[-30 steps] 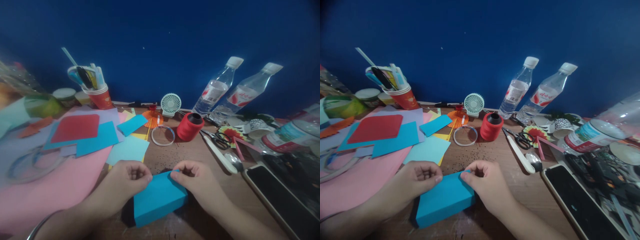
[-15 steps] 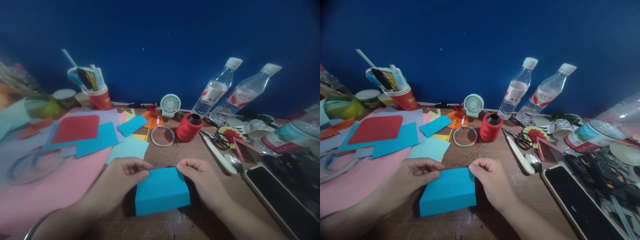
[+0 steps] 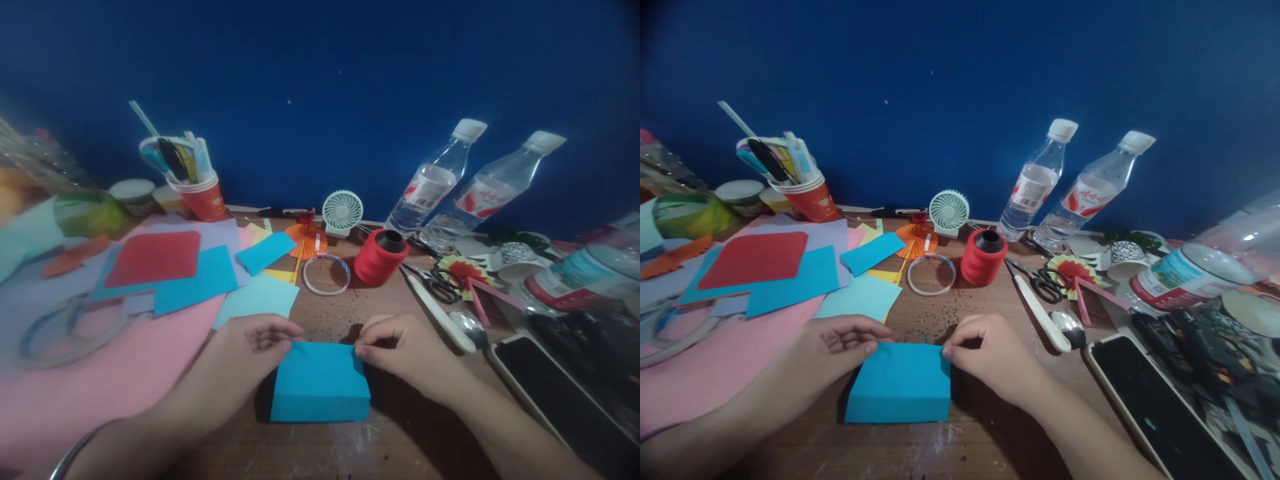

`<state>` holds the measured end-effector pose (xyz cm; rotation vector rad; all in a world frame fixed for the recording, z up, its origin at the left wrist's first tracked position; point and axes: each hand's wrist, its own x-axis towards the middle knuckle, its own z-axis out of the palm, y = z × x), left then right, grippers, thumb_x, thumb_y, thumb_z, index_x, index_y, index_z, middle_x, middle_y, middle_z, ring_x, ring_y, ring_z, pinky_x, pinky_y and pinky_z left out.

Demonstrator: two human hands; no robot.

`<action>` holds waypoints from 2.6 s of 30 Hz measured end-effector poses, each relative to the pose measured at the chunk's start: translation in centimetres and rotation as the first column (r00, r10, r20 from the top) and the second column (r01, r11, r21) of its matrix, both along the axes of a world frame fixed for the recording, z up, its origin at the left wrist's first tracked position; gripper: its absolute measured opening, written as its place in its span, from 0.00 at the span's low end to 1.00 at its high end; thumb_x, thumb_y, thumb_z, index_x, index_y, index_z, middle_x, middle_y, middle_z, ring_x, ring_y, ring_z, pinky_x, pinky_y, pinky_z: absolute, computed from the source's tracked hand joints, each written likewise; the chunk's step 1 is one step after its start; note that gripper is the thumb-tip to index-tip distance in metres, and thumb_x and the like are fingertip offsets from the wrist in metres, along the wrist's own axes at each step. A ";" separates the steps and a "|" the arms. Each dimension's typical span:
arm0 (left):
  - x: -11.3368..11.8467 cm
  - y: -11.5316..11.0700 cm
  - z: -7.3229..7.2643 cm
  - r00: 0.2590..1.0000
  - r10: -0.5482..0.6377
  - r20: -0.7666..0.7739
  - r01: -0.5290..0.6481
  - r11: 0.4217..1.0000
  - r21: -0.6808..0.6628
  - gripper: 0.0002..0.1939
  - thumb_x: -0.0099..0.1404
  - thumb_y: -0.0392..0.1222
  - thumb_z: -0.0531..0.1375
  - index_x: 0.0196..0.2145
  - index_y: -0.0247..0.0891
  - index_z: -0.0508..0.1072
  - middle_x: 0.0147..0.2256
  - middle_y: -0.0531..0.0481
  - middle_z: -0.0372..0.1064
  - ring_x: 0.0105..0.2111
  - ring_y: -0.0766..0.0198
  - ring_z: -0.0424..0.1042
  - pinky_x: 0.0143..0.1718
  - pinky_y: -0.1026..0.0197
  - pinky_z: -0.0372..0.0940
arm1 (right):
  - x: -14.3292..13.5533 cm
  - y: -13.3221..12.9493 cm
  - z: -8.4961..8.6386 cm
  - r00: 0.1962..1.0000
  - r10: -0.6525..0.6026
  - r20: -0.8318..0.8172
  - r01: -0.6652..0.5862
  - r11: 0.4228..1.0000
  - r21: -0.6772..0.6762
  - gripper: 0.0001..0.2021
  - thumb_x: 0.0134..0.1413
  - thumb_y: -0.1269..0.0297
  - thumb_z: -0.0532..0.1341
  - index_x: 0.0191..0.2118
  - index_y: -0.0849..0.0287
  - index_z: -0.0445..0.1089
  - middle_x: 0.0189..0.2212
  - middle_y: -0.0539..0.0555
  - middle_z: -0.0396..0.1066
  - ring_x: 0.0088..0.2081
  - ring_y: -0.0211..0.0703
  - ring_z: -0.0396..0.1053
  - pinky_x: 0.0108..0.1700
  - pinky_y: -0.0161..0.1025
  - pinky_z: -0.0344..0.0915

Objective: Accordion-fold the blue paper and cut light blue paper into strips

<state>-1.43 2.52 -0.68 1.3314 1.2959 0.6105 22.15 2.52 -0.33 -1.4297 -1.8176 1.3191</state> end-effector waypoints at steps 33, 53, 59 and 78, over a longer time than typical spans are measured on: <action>-0.4 -0.8 -1.0 0.710 -0.146 -0.689 0.613 0.610 0.502 0.13 0.65 0.35 0.47 0.31 0.39 0.71 0.30 0.49 0.65 0.32 0.59 0.63 0.33 0.57 0.61 | -0.7 -1.3 -1.4 0.908 0.153 0.390 -0.297 0.891 0.344 0.04 0.55 0.72 0.58 0.33 0.57 0.69 0.30 0.49 0.68 0.35 0.40 0.64 0.37 0.36 0.59; 0.0 -2.6 -0.5 0.501 0.113 -0.858 0.799 0.321 0.508 0.10 0.57 0.30 0.50 0.28 0.38 0.69 0.25 0.48 0.62 0.28 0.54 0.60 0.27 0.53 0.52 | -1.0 -2.4 -1.1 0.683 0.166 0.712 -0.652 0.578 0.491 0.07 0.58 0.72 0.55 0.29 0.59 0.65 0.29 0.52 0.63 0.33 0.44 0.56 0.31 0.41 0.53; -0.1 -2.8 -0.6 0.496 0.072 -0.865 0.800 0.348 0.488 0.10 0.53 0.28 0.52 0.28 0.39 0.69 0.26 0.48 0.63 0.28 0.56 0.61 0.28 0.53 0.55 | -0.9 -2.5 -1.2 0.685 0.174 0.708 -0.651 0.582 0.487 0.07 0.58 0.72 0.54 0.30 0.60 0.66 0.29 0.52 0.63 0.33 0.44 0.56 0.32 0.42 0.54; -0.1 -1.5 -0.6 0.630 -0.120 -0.767 0.690 0.539 0.482 0.12 0.63 0.31 0.48 0.31 0.39 0.71 0.28 0.50 0.66 0.30 0.60 0.65 0.31 0.60 0.61 | -1.8 -2.1 -1.8 0.905 0.162 0.394 -0.329 0.853 0.406 0.07 0.59 0.70 0.55 0.38 0.57 0.70 0.32 0.52 0.67 0.37 0.42 0.62 0.38 0.39 0.59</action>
